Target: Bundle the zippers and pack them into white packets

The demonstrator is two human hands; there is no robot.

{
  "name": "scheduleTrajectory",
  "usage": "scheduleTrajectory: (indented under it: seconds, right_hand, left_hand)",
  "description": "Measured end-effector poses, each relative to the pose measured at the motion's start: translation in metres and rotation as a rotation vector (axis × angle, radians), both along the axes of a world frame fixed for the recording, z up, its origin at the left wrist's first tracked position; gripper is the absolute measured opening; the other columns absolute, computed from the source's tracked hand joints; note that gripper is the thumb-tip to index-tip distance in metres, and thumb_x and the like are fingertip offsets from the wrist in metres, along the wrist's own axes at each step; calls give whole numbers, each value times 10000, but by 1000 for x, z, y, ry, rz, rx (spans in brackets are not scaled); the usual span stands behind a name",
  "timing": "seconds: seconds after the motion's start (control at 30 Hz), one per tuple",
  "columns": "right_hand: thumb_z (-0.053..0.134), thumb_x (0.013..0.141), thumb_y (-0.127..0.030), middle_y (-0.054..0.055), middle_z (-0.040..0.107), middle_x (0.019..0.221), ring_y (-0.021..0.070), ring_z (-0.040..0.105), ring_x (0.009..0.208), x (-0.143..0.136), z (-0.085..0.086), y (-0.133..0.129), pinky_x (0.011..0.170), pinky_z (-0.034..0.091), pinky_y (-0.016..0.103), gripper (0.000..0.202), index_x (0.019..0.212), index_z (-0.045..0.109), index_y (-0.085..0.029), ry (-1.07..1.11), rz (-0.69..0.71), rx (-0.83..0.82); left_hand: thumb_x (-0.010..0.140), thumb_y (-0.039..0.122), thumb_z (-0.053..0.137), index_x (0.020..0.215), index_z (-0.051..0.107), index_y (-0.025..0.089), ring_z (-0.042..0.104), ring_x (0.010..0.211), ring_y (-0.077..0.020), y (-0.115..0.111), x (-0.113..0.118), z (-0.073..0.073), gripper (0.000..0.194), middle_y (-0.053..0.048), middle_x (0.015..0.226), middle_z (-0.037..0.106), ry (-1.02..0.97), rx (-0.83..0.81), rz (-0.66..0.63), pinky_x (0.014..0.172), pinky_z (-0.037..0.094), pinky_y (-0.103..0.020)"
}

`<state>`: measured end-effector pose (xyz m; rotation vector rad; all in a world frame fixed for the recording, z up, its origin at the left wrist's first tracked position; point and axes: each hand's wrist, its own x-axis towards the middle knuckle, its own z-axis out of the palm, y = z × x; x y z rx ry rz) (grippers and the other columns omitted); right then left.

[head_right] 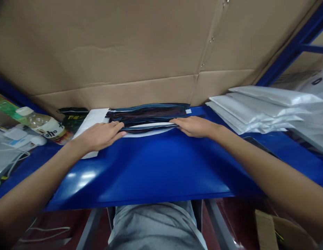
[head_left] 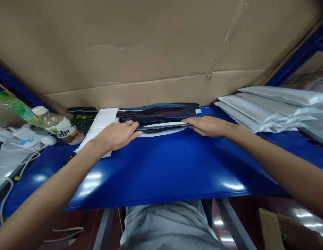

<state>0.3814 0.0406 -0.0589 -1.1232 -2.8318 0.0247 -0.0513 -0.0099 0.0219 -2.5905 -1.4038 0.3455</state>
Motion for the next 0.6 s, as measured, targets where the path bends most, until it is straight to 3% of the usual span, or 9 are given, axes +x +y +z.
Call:
scheduleTrajectory:
  seconds: [0.13,0.27,0.33,0.43,0.53,0.6]
  right_hand:
    - [415,1088,-264,108,790,985,262,715,778,15,25,34,691,437,359,329,1331,631,-216,-232,-136,90]
    - [451,1079,-237,164,789,1123,292,723,884,14,45,70,735,436,377,317,1342,623,-193,-305,-238,218]
    - [440,1121,-338,202,766,1213,315,717,1005,10,42,81,819,477,400,342,1345,636,-169,-275,-227,258]
    - [455,1127,-525,253,707,1364,370,659,1233,8,21,87,1005,501,475,528,1408,648,-122,-177,-161,301]
    - [462,1126,-498,238,664,1485,371,618,1334,14,1,83,1120,477,525,557,1502,641,-128,-83,-85,280]
    - [445,1133,-442,220,651,1530,359,612,1363,20,-3,76,1149,473,530,540,1533,644,-138,-33,-53,250]
  left_hand:
    - [1175,566,253,1362,593,232,747,1082,-361,34,-17,7,512,-155,1222,746,19,102,65,894,536,-451]
    - [1175,551,287,1451,592,212,686,1233,-397,70,-20,6,533,-195,1317,717,-14,183,113,1018,499,-499]
    - [1171,480,349,1483,600,203,587,1387,-419,82,-16,0,486,-219,1457,652,-29,227,74,1109,447,-538]
    - [1138,275,391,1570,564,186,426,1537,-433,85,-7,-14,473,-237,1624,521,-53,308,10,1187,367,-595]
    - [1093,116,314,1528,607,149,498,1475,-407,78,2,-26,525,-256,1562,556,-56,325,-23,1139,422,-571]
    - [1100,138,316,1439,664,130,577,1390,-386,73,5,-29,485,-258,1477,607,-50,300,-37,1106,467,-530]
